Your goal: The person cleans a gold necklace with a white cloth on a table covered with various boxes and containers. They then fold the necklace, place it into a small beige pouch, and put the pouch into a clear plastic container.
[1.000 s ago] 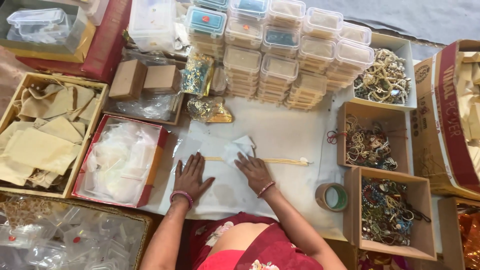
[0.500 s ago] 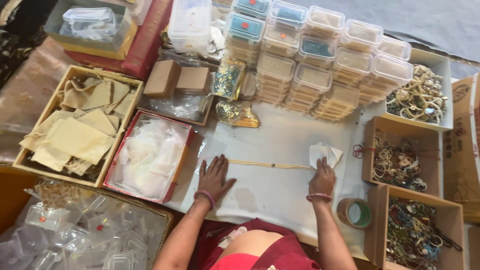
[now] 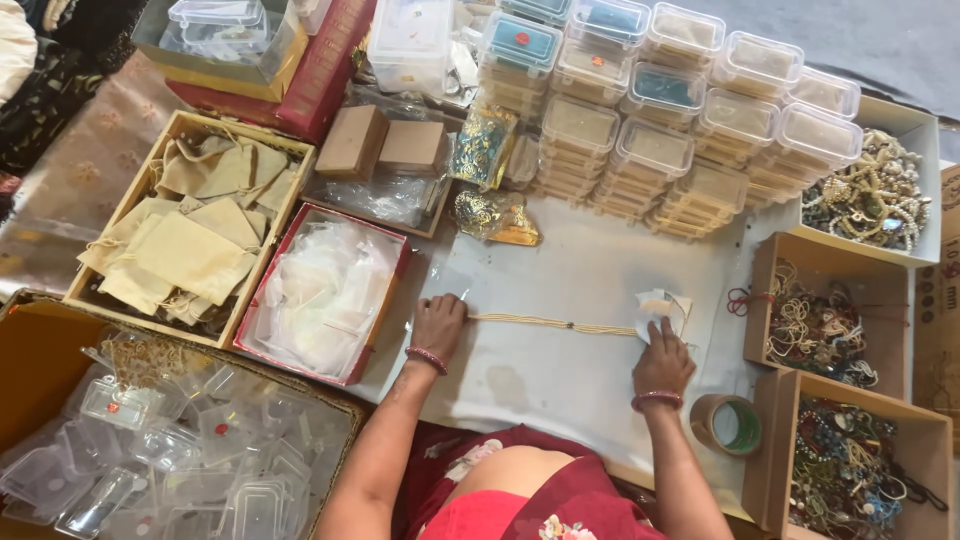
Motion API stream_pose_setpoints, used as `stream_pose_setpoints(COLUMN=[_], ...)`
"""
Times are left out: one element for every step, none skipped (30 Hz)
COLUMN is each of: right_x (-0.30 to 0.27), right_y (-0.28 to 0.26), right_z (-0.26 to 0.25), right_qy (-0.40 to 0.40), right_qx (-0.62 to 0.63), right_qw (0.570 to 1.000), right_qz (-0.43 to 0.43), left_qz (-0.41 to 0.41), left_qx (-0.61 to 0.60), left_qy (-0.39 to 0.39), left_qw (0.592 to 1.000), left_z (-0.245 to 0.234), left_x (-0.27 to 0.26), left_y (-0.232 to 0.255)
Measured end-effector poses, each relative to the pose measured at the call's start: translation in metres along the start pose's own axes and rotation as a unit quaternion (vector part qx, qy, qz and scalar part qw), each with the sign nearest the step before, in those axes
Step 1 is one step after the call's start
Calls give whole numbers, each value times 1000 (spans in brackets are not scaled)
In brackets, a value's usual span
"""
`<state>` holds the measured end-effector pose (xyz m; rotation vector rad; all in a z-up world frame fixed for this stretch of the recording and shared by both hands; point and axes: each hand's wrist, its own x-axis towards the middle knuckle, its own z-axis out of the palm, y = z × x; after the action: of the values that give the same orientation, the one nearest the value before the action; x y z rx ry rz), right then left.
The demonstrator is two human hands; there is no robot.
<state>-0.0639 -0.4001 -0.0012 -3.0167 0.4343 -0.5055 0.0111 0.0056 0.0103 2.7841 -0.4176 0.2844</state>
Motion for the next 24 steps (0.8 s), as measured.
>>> stream_pose_setpoints(right_x=[4,9,13,21,25,30,36,42,54,59,62,66,50,37,26,19,15,11,14,15,16,18,20,21], right_y=[8,15,21,29,37,45,46,47,51,22,-1,-23,-55,-87,-119,-128,-138,-150,-132,-115,-100,-78,-58,-39], right_z=[1,1,3,7,10,14,24,35,44,44,43,43,35,29,25,13,4,-5,-3,-2,0,-2,-4,-7], right_qy=[2,-9,-20,-18,-45,-72,-72,-23,30,32,70,106,104,32,-39,-38,-68,-100,-101,-84,-68,-70,-78,-85], right_qx=[-1,5,12,13,7,1,0,36,70,66,89,110,100,174,246,237,193,149,143,117,92,88,39,-9], right_qw=[1000,1000,999,999,998,997,997,999,997,997,989,975,977,959,927,933,929,921,925,938,947,949,964,975], right_qz=[0,-15,-29,-28,-31,-34,-30,-27,-24,-21,-92,-163,-155,-221,-280,-268,-308,-346,-337,-316,-300,-295,-249,-203], left_qz=[1,0,1,3,-51,-104,-101,-151,-199,-194,-213,-232,-225,-249,-270,-260,-273,-285,-279,-275,-274,-271,-280,-288], left_qx=[-1,-27,-53,-52,-113,-172,-173,-210,-249,-251,-270,-289,-295,-362,-426,-431,-462,-491,-495,-488,-479,-482,-498,-514], left_qy=[2,-12,-27,-26,-29,-32,-34,-46,-55,-56,-68,-80,-90,-95,-101,-112,-112,-113,-122,-114,-102,-108,-97,-87], left_qw=[1000,1000,998,998,992,979,979,965,946,947,936,925,924,893,858,857,837,815,814,821,828,826,815,803], left_z=[5,10,15,13,11,10,6,3,1,5,12,20,33,47,61,66,71,76,69,62,53,53,52,51], left_x=[2,4,7,13,17,21,22,22,28,30,31,33,29,26,26,24,23,23,24,25,22,22,21,20], left_y=[0,0,-2,-1,-1,-1,-1,0,2,-6,-9,-13,-22,-30,-38,-42,-46,-52,-48,-46,-46,-43,-43,-43])
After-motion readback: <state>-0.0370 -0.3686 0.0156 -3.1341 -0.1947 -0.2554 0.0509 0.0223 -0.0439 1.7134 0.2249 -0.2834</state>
